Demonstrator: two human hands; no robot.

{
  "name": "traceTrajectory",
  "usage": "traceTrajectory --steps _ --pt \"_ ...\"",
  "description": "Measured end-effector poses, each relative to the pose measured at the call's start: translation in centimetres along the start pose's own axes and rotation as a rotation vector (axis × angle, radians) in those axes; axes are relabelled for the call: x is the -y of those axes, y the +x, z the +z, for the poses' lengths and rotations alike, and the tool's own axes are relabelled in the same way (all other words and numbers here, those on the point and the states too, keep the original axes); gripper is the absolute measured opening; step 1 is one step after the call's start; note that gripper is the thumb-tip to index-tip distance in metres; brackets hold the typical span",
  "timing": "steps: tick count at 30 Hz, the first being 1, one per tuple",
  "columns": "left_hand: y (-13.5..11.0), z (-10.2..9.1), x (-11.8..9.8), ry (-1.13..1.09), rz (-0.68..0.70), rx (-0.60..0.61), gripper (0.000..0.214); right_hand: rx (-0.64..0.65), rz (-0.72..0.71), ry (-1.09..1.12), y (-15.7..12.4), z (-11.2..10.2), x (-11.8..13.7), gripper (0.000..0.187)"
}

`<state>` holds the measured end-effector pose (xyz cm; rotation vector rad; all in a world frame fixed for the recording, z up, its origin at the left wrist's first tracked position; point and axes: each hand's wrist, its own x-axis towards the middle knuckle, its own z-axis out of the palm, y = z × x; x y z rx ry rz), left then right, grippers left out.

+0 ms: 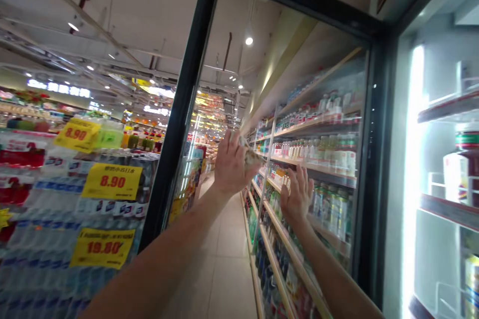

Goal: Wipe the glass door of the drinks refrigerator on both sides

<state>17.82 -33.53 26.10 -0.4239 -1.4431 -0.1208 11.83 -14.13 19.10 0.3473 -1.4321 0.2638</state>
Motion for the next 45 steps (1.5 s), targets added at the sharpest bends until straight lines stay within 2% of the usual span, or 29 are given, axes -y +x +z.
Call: traceTrajectory --steps 3,6,9,11,12,14,17,18,19,20,21,24,25,26,28,31,32,33,34,37,38,39,41,44,45 --pt "0.3 0.8 0.0 0.046 -0.044 -0.03 0.029 -0.008 -0.005 0.002 0.0 0.0 0.0 0.045" --pt "1.3 0.2 2.9 0.039 0.057 -0.007 0.021 -0.016 -0.01 0.0 0.0 0.2 0.0 0.044" --pt "2.2 -1.2 6.4 0.067 -0.007 -0.098 0.042 -0.016 -0.007 -0.007 0.0 0.3 0.0 0.043" --pt "2.2 -1.7 7.3 0.115 -0.083 -0.14 0.051 -0.014 -0.002 -0.013 0.1 0.2 0.0 0.041" --pt "1.9 -1.7 7.1 0.133 -0.082 -0.127 0.052 -0.014 0.002 -0.015 0.1 0.2 0.1 0.041" --pt "0.4 -1.2 5.3 0.14 0.035 -0.042 0.053 -0.015 0.004 -0.016 0.1 0.1 0.1 0.041" --pt "-2.3 -0.1 1.9 0.087 0.412 0.159 0.047 -0.021 0.0 -0.009 0.1 0.0 0.1 0.042" --pt "-2.7 0.1 1.3 0.066 0.52 0.221 0.045 -0.021 -0.001 -0.006 0.1 0.0 0.1 0.042" --pt "-2.6 0.1 1.3 0.056 0.573 0.259 0.043 -0.02 -0.001 -0.003 0.1 0.0 0.1 0.042" --pt "-2.1 -0.1 1.7 0.059 0.552 0.264 0.041 -0.021 0.001 -0.002 0.1 0.0 0.0 0.043" --pt "-1.2 -0.3 2.5 0.076 0.465 0.23 0.041 -0.021 0.0 -0.003 0.1 0.1 0.0 0.043" --pt "1.9 -1.0 5.3 0.147 0.041 -0.001 0.041 -0.017 -0.001 -0.01 0.1 0.1 -0.1 0.044" --pt "2.4 -1.0 5.6 0.154 -0.031 -0.036 0.042 -0.018 -0.001 -0.013 0.1 0.2 -0.1 0.044" --pt "2.5 -0.9 5.5 0.153 -0.046 -0.043 0.042 -0.018 -0.002 -0.014 0.0 0.2 -0.1 0.045" --pt "1.4 -0.3 4.0 0.124 0.108 0.046 0.041 -0.02 0.002 -0.012 0.0 0.3 -0.1 0.045" --pt "-0.8 0.3 1.7 0.05 0.56 0.286 0.038 -0.018 0.005 -0.003 -0.1 0.4 -0.2 0.046" --pt "-0.9 0.2 1.6 0.038 0.632 0.338 0.039 -0.016 0.005 0.0 -0.1 0.4 -0.2 0.046" --pt "-0.6 0.0 1.9 0.039 0.628 0.351 0.04 -0.017 0.002 0.002 -0.1 0.4 -0.2 0.045" --pt "0.1 -0.2 2.6 0.054 0.55 0.321 0.041 -0.019 -0.002 0.003 -0.1 0.4 -0.2 0.045" --pt "2.9 -0.9 5.0 0.12 0.155 0.1 0.045 -0.02 -0.006 0.003 -0.1 0.3 -0.2 0.043" --pt "3.3 -0.9 5.3 0.124 0.089 0.063 0.046 -0.019 -0.004 0.003 0.0 0.3 -0.1 0.043" --pt "3.3 -0.8 5.2 0.115 0.08 0.054 0.047 -0.016 -0.001 0.003 0.0 0.2 -0.1 0.043" --pt "2.1 -0.3 4.1 0.063 0.241 0.12 0.046 -0.009 0.006 0.008 0.0 0.2 -0.1 0.044" --pt "0.2 0.2 2.6 -0.022 0.682 0.285 0.042 -0.01 0.01 0.019 -0.1 0.2 -0.2 0.047" --pt "0.2 0.1 2.7 -0.021 0.733 0.309 0.041 -0.01 0.006 0.021 -0.1 0.2 -0.2 0.047"
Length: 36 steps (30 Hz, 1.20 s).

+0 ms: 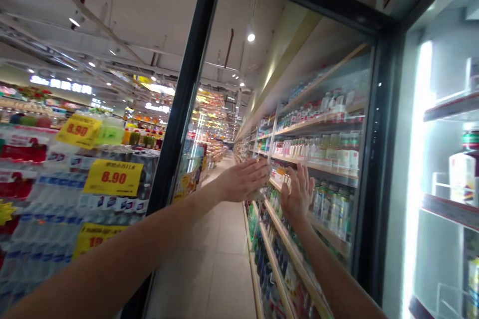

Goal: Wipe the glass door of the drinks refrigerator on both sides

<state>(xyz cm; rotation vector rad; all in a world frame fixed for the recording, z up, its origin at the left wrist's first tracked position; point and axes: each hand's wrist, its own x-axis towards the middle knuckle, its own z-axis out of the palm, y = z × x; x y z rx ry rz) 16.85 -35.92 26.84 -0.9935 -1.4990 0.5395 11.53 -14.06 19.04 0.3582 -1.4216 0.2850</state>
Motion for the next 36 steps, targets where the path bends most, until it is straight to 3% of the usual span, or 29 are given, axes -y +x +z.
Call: traceTrajectory --steps 1,4,6,8,11,12,13,16,18,20,22,24,25,28,30,32,35,36 --pt "-0.1 -0.3 0.6 0.015 -0.04 -0.001 0.04 0.0 -0.004 0.0 0.0 0.0 0.0 0.047" --pt "-0.3 -2.0 3.6 0.112 -0.512 -0.134 0.043 0.001 -0.008 -0.011 0.0 0.0 0.0 0.044" --pt "-0.7 -2.7 4.6 0.132 -0.668 -0.185 0.045 -0.003 -0.011 -0.023 0.1 0.0 0.0 0.042" --pt "-1.4 -2.5 3.8 0.094 -0.548 -0.115 0.045 -0.013 -0.019 -0.031 0.1 0.0 0.0 0.041" --pt "-2.7 -1.9 1.8 -0.008 -0.116 0.068 0.044 -0.012 -0.021 -0.031 0.1 0.1 0.0 0.041" --pt "-3.0 -1.8 1.6 -0.021 -0.05 0.08 0.043 -0.008 -0.017 -0.028 0.1 0.1 0.0 0.042" --pt "-3.2 -1.9 1.8 -0.015 -0.069 0.056 0.042 -0.004 -0.015 -0.025 0.1 0.1 0.0 0.042" --pt "-3.4 -2.5 3.0 0.072 -0.46 -0.117 0.045 -0.007 -0.013 -0.026 0.1 0.2 0.0 0.042" --pt "-3.2 -2.3 2.6 0.096 -0.59 -0.154 0.046 -0.01 -0.016 -0.027 0.1 0.2 0.1 0.042" --pt "-3.0 -1.5 0.6 0.058 -0.445 -0.078 0.046 -0.011 -0.015 -0.022 0.1 0.2 0.1 0.043" --pt "-3.0 -0.6 -1.5 -0.016 -0.154 0.048 0.044 -0.012 -0.015 -0.015 0.1 0.2 0.1 0.044" --pt "-2.8 -0.3 -2.0 -0.042 -0.014 0.113 0.045 -0.011 -0.009 -0.011 0.1 0.1 0.1 0.044" --pt "-2.8 -0.5 -1.4 -0.024 -0.052 0.099 0.045 -0.011 -0.01 -0.012 0.1 0.1 0.1 0.044" --pt "-2.5 -1.8 1.8 0.095 -0.467 -0.077 0.045 -0.012 -0.015 -0.023 0.1 0.1 0.1 0.043" --pt "-2.5 -2.4 3.0 0.131 -0.608 -0.127 0.046 -0.018 -0.019 -0.03 0.1 0.1 0.1 0.042" --pt "-2.8 -2.2 2.3 0.106 -0.49 -0.083 0.045 -0.02 -0.022 -0.034 0.2 0.1 0.1 0.041" --pt "-3.7 -1.5 0.2 0.005 -0.081 0.052 0.046 -0.026 -0.028 -0.042 0.2 0.1 0.2 0.04" --pt "-3.9 -1.4 0.0 -0.012 -0.016 0.077 0.047 -0.024 -0.026 -0.042 0.2 0.2 0.2 0.04"
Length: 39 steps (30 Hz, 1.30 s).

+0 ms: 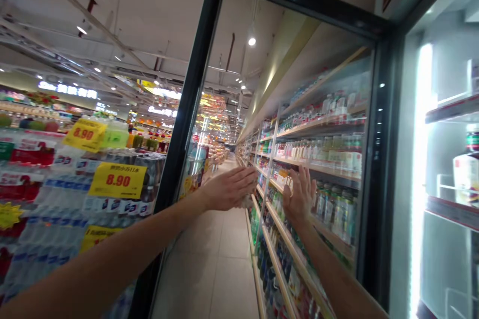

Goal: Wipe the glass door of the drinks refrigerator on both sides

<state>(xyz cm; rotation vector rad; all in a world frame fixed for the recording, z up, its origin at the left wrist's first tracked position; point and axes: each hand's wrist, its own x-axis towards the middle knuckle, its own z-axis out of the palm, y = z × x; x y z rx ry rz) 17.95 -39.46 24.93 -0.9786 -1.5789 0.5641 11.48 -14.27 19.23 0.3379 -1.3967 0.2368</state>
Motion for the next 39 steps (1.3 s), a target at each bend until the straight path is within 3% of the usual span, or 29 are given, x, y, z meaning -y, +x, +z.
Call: traceTrajectory --steps 2,4,6,8,12,14,17,18,19,22,24,25,29,31,35,37,39 --pt "-0.2 -0.4 1.0 0.02 -0.1 -0.031 0.049 0.0 0.001 0.004 0.0 0.0 0.0 0.04" --pt "-0.2 -1.0 2.8 0.079 -0.399 -0.147 0.05 0.0 0.005 0.01 0.0 0.1 0.0 0.041" --pt "0.0 -1.4 3.7 0.11 -0.588 -0.223 0.051 0.002 0.014 0.015 0.0 0.1 0.0 0.043" --pt "0.1 -1.0 2.9 0.103 -0.526 -0.198 0.05 0.002 0.023 0.017 0.0 0.1 0.1 0.043" --pt "-0.1 0.2 0.1 0.033 -0.069 -0.04 0.045 -0.005 0.012 0.023 0.0 0.0 0.1 0.041" --pt "-0.1 0.1 0.6 0.033 -0.135 -0.066 0.047 -0.01 0.014 0.019 0.0 0.0 0.1 0.04" --pt "0.1 -0.3 2.0 0.099 -0.518 -0.209 0.051 -0.015 0.021 0.016 0.0 0.0 0.1 0.039" --pt "0.1 -0.3 2.0 0.112 -0.571 -0.223 0.051 -0.013 0.019 0.018 0.0 0.0 0.1 0.039" --pt "0.2 -0.2 1.6 0.109 -0.548 -0.207 0.05 -0.014 0.014 0.02 0.0 0.0 0.2 0.04" --pt "0.1 0.6 -0.6 0.032 -0.214 -0.057 0.049 -0.009 0.01 0.021 0.0 0.0 0.2 0.04" --pt "0.0 0.7 -1.1 -0.009 -0.079 0.005 0.049 -0.002 0.018 0.014 0.0 0.0 0.1 0.039" --pt "0.0 0.6 -0.8 -0.007 -0.107 -0.009 0.049 0.0 0.019 0.009 0.0 0.0 0.1 0.039" --pt "0.0 -0.3 1.2 0.097 -0.507 -0.196 0.048 -0.027 -0.004 -0.009 0.0 0.2 0.0 0.039" --pt "-0.3 -0.1 0.7 0.101 -0.462 -0.173 0.048 -0.03 -0.01 -0.012 0.0 0.3 0.0 0.039" --pt "-1.2 0.7 -1.5 -0.019 0.032 0.021 0.049 -0.01 0.004 0.0 0.0 0.2 0.1 0.04" --pt "-1.5 0.5 -1.2 -0.013 -0.023 0.012 0.05 -0.007 0.001 0.007 0.0 0.2 0.1 0.039" --pt "-1.5 0.0 -0.2 0.055 -0.293 -0.081 0.049 -0.013 -0.007 0.005 0.0 0.2 0.1 0.039"
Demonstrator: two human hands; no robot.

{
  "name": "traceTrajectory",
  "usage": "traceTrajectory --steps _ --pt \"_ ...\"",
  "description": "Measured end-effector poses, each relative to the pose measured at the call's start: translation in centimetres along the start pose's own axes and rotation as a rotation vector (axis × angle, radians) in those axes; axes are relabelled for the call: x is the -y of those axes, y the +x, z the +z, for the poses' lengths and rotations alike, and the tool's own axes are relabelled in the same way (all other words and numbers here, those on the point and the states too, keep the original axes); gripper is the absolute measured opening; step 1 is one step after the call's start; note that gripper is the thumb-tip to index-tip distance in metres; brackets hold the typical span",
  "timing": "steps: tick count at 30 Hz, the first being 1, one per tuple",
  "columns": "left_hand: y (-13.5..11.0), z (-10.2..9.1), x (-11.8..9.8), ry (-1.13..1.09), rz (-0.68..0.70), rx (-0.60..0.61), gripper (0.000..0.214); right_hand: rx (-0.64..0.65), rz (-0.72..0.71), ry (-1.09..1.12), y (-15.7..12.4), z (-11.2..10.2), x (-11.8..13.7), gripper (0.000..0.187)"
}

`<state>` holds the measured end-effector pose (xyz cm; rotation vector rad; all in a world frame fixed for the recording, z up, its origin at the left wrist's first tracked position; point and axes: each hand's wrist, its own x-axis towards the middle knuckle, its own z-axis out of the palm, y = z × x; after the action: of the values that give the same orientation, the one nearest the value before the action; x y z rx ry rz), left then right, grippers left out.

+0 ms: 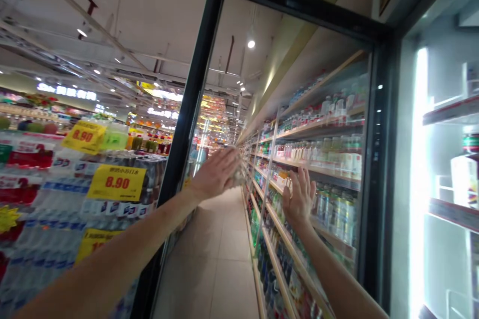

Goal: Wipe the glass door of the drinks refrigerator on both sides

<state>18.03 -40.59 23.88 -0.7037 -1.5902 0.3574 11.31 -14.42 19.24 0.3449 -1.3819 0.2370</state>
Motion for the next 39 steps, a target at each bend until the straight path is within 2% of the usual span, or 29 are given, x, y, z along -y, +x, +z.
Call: traceTrajectory --steps 1,2,3,6,7,8,9,12,13,14,15,18,19,20,23,25,27,31,32,33,36,37,38,39 --pt "0.1 -0.2 0.3 0.029 -0.119 -0.045 0.049 0.0 0.001 -0.002 0.0 0.0 0.0 0.039" --pt "0.1 -0.3 0.4 0.042 -0.178 -0.067 0.048 0.0 0.004 -0.003 0.0 0.0 0.0 0.039" --pt "-0.1 -0.3 0.3 0.039 -0.166 -0.056 0.048 0.0 0.008 -0.003 0.0 0.1 0.0 0.04" --pt "-1.2 0.0 -1.0 -0.033 0.134 0.074 0.049 0.003 0.011 0.003 -0.1 0.1 -0.1 0.04" --pt "-1.4 0.2 -1.2 -0.047 0.204 0.102 0.049 0.0 0.009 0.005 -0.1 0.2 -0.1 0.04" --pt "-1.6 0.2 -1.1 -0.045 0.212 0.099 0.048 -0.004 0.007 0.007 -0.1 0.2 -0.1 0.04" --pt "-1.5 0.2 -0.8 -0.029 0.148 0.067 0.048 -0.006 0.007 0.009 -0.1 0.2 -0.1 0.04" --pt "-1.1 0.0 0.4 0.042 -0.209 -0.089 0.05 -0.018 0.007 0.011 -0.1 0.1 0.0 0.039" --pt "-1.1 0.0 0.4 0.054 -0.265 -0.114 0.05 -0.021 0.006 0.011 0.0 0.1 0.0 0.039" --pt "-1.1 0.0 0.1 0.054 -0.255 -0.108 0.051 -0.019 0.006 0.011 0.0 0.1 0.0 0.04" --pt "-1.4 0.2 -0.5 0.044 -0.182 -0.077 0.051 -0.014 0.006 0.011 0.0 0.1 0.0 0.04" --pt "-2.2 0.7 -2.4 -0.017 0.155 0.051 0.05 -0.001 0.012 0.014 0.0 0.0 0.1 0.04" --pt "-2.3 0.7 -2.4 -0.025 0.19 0.07 0.049 0.002 0.013 0.015 0.0 0.0 0.1 0.04" --pt "-2.3 0.7 -2.1 -0.017 0.156 0.063 0.049 0.001 0.015 0.016 0.0 0.0 0.1 0.04" --pt "-1.6 -0.1 0.3 0.078 -0.198 -0.092 0.049 -0.003 0.012 0.01 0.0 0.0 0.1 0.041" --pt "-1.5 -0.6 1.4 0.111 -0.34 -0.169 0.051 -0.012 0.008 -0.001 0.0 0.0 0.1 0.041" --pt "-2.2 -0.7 0.9 0.089 -0.301 -0.135 0.052 -0.013 0.002 -0.01 0.0 0.0 0.1 0.04" --pt "-3.9 -0.3 -1.3 -0.002 0.03 0.056 0.051 -0.005 0.005 -0.014 0.0 0.1 0.1 0.04" --pt "-4.0 -0.3 -1.3 -0.009 0.051 0.063 0.051 -0.003 0.009 -0.014 0.0 0.1 0.2 0.04" --pt "-3.8 -0.3 -1.2 -0.004 0.009 0.041 0.051 0.0 0.013 -0.012 0.0 0.1 0.2 0.04" --pt "-2.8 -0.1 -0.7 0.046 -0.28 -0.101 0.054 0.007 0.021 0.003 0.0 0.1 0.2 0.04" --pt "-2.5 0.1 -1.0 0.054 -0.314 -0.117 0.054 0.008 0.026 0.01 0.0 0.0 0.2 0.04" --pt "-2.4 0.5 -1.6 0.05 -0.273 -0.103 0.054 0.007 0.032 0.018 0.0 0.0 0.2 0.04" --pt "-2.4 0.8 -2.4 0.033 -0.168 -0.066 0.053 0.005 0.037 0.026 0.0 0.0 0.2 0.04"
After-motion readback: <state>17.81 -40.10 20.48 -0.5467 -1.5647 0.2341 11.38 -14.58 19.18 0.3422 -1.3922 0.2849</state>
